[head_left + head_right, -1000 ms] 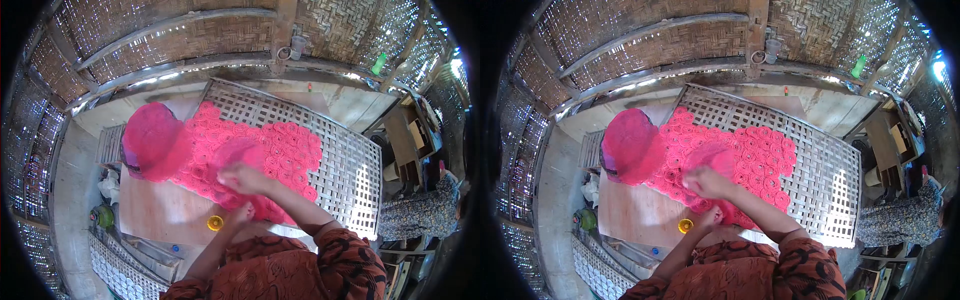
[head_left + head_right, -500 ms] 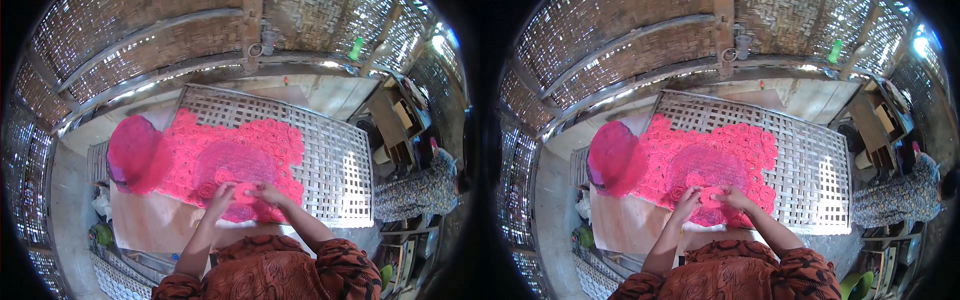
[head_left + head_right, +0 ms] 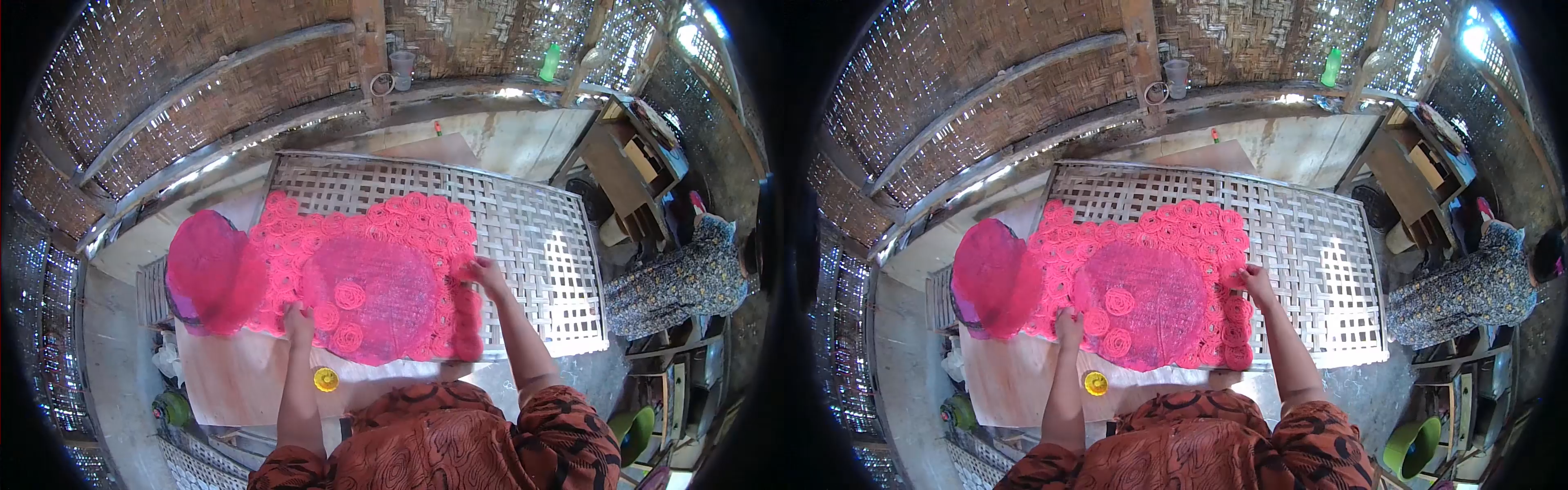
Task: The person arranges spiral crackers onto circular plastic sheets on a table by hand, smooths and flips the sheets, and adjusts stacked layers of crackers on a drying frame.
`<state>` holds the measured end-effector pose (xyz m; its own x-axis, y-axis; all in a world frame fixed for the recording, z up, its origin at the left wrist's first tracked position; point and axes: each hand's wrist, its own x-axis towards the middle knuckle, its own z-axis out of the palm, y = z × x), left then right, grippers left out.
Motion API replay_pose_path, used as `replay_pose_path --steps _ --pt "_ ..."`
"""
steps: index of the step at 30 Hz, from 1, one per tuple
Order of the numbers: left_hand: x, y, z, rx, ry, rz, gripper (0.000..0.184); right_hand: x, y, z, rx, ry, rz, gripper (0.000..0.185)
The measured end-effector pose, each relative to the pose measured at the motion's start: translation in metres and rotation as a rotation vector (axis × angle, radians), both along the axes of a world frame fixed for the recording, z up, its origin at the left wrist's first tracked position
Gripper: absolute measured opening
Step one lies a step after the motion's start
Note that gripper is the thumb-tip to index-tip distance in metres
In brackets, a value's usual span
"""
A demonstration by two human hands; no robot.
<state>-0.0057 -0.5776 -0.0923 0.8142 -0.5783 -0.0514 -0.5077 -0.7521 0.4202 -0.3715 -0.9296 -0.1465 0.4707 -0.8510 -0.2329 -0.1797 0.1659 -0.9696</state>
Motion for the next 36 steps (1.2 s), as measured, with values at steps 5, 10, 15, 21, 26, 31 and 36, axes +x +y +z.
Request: replay_pose_path --steps 5,10,15,21,26,31,36 --pt "-0.013 -0.006 0.011 -0.665 0.794 0.051 0.022 0.014 0.031 0.064 -0.557 0.762 0.119 0.047" --pt "-0.065 -0.037 0.095 -1.021 1.700 0.148 0.032 0.071 0.090 0.134 -0.593 0.271 0.224 0.040" --pt "-0.123 -0.079 0.129 -0.958 1.984 -0.047 0.040 0.102 0.134 0.192 0.024 -0.096 0.445 0.021" --pt "-0.141 -0.074 0.104 -1.013 1.980 0.011 0.045 0.023 0.078 0.133 0.340 -0.324 0.013 0.013" --pt "-0.140 -0.054 0.089 -0.964 1.934 -0.009 0.045 -0.041 0.048 0.104 -0.013 -0.152 -0.217 0.011" --pt "-0.147 -0.061 0.091 -1.104 1.897 0.135 0.046 -0.059 0.049 0.053 0.243 -0.205 -0.342 0.019" --pt "-0.164 -0.075 0.116 -1.100 1.943 0.097 0.047 -0.067 0.062 0.038 -0.491 0.584 -0.139 0.025"
